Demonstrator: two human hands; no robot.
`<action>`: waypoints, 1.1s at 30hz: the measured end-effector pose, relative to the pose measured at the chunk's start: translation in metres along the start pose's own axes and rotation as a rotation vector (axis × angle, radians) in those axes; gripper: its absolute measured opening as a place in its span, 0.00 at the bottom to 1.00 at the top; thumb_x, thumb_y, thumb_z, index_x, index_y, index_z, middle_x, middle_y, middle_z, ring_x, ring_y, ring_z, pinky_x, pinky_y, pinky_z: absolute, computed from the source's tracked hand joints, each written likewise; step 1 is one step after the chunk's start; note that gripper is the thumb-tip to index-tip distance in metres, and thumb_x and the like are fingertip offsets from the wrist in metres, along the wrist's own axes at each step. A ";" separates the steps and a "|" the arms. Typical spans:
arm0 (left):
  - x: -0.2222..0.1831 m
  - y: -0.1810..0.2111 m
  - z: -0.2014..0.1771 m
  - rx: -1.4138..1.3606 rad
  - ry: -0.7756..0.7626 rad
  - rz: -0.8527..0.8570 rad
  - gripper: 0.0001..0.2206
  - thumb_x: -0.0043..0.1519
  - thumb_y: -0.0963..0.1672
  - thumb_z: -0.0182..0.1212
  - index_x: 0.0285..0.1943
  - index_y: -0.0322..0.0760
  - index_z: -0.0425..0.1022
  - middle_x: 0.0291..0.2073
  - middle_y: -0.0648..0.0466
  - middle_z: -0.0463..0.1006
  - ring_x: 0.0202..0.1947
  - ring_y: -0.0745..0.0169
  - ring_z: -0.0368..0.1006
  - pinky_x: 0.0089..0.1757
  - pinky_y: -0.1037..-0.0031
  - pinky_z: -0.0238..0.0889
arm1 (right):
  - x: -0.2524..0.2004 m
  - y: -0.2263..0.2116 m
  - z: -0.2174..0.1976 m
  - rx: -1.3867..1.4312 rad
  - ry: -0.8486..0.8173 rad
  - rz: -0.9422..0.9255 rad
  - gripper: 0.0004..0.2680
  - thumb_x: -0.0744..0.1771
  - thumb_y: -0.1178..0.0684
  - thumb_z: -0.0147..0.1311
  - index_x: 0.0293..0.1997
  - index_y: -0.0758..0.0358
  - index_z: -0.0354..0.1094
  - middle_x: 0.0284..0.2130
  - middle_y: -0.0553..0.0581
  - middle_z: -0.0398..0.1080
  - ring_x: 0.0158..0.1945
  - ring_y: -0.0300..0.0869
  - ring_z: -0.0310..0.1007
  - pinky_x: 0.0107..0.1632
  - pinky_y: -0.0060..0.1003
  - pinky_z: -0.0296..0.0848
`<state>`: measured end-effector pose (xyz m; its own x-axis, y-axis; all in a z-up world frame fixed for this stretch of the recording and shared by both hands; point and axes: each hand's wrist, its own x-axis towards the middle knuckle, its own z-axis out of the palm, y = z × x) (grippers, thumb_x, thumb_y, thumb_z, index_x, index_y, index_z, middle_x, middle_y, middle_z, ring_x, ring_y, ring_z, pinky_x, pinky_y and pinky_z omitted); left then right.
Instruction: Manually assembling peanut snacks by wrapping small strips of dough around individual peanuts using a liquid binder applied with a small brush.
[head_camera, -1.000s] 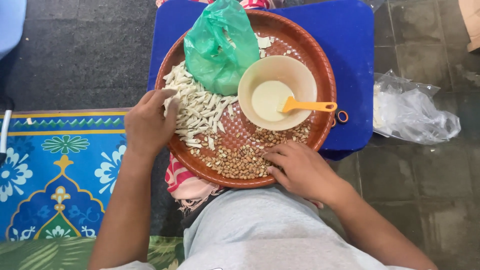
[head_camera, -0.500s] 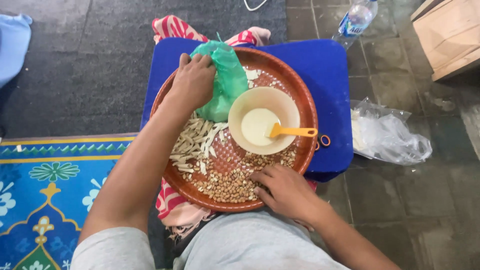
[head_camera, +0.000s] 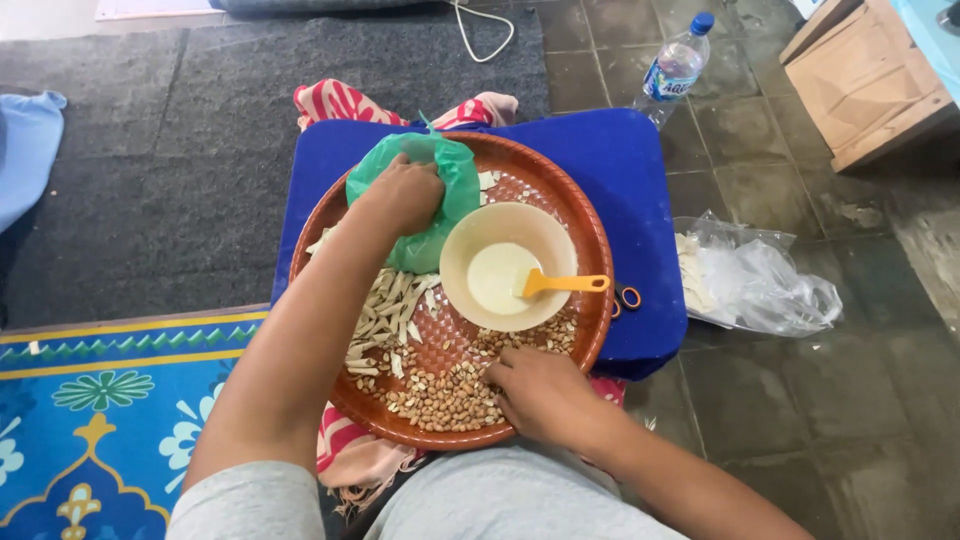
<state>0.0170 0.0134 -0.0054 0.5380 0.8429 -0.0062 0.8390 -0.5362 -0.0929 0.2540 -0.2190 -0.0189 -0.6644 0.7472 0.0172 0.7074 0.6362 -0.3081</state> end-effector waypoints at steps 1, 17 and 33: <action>0.001 -0.002 0.001 0.004 0.002 0.007 0.07 0.55 0.39 0.60 0.38 0.36 0.84 0.45 0.51 0.81 0.45 0.50 0.75 0.55 0.59 0.58 | 0.000 -0.001 -0.001 0.000 0.006 0.005 0.09 0.63 0.53 0.56 0.45 0.58 0.74 0.37 0.56 0.71 0.40 0.53 0.74 0.40 0.47 0.75; 0.008 -0.013 -0.002 -0.063 -0.128 -0.066 0.11 0.55 0.39 0.60 0.44 0.37 0.84 0.47 0.50 0.82 0.44 0.42 0.78 0.49 0.56 0.71 | 0.001 0.001 -0.002 0.027 -0.096 0.060 0.11 0.65 0.50 0.56 0.51 0.55 0.72 0.39 0.55 0.71 0.42 0.52 0.74 0.42 0.47 0.75; 0.026 0.010 -0.001 -0.102 -0.121 -0.093 0.13 0.52 0.45 0.58 0.40 0.37 0.84 0.44 0.49 0.82 0.43 0.42 0.77 0.46 0.57 0.71 | 0.000 0.003 -0.001 0.106 -0.078 0.071 0.12 0.65 0.49 0.57 0.53 0.53 0.73 0.42 0.54 0.72 0.46 0.52 0.73 0.46 0.47 0.73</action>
<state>0.0395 0.0299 -0.0057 0.4492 0.8850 -0.1222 0.8918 -0.4523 0.0028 0.2564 -0.2168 -0.0191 -0.6330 0.7698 -0.0814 0.7269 0.5549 -0.4045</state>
